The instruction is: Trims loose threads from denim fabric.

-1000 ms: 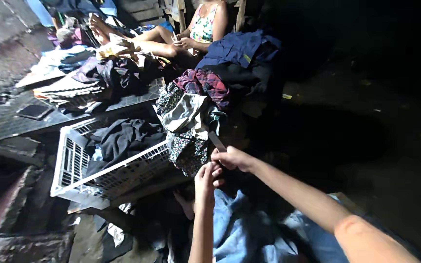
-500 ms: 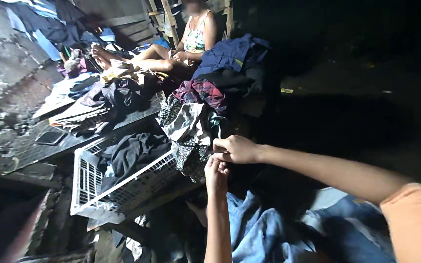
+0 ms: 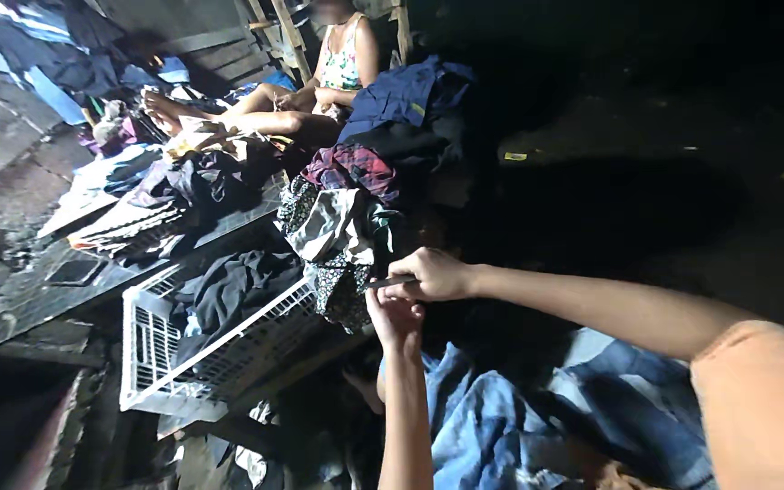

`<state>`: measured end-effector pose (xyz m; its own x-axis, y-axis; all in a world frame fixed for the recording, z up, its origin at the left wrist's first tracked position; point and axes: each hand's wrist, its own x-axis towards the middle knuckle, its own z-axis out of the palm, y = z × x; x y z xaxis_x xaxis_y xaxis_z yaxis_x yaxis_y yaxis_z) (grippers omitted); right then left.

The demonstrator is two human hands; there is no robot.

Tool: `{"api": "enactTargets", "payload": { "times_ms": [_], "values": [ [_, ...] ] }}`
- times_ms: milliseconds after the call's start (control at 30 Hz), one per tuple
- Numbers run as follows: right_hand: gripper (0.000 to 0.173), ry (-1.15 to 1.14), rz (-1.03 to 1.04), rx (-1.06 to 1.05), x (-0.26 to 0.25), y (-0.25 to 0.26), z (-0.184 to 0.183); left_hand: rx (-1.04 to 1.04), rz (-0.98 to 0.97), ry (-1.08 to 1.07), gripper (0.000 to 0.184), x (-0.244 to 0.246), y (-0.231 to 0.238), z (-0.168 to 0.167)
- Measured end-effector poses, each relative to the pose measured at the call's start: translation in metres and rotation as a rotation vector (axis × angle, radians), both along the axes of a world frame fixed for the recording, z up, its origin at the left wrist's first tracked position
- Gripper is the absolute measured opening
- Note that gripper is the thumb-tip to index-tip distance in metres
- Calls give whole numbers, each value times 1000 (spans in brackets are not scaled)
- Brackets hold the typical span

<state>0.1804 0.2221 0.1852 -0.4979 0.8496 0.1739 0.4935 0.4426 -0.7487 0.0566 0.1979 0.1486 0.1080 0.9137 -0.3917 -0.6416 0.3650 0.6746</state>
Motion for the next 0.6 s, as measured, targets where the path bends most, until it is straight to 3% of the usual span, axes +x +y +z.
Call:
{"api": "enactTargets", "payload": {
  "times_ms": [33,167,233,300,400,467,600],
  "values": [
    [29,56,-37,-23,1,0,2,26,-13,20,51,3,-8,6],
    [29,352,-387,-432,3,23,11,191,-112,70,36,19,-50,20],
    [28,395,-394,-404,2,25,12,177,-167,33,36,22,-54,21],
    [22,376,-242,-192,1,13,5,100,-135,-17,38,21,-43,16],
    [32,227,-69,128,0,-3,-10,31,13,-63,45,20,-25,8],
    [34,235,-102,74,-2,-6,-7,125,43,30,42,24,-36,13],
    [31,525,-367,-264,-10,19,1,448,-138,109,29,36,-74,14]
  ]
}}
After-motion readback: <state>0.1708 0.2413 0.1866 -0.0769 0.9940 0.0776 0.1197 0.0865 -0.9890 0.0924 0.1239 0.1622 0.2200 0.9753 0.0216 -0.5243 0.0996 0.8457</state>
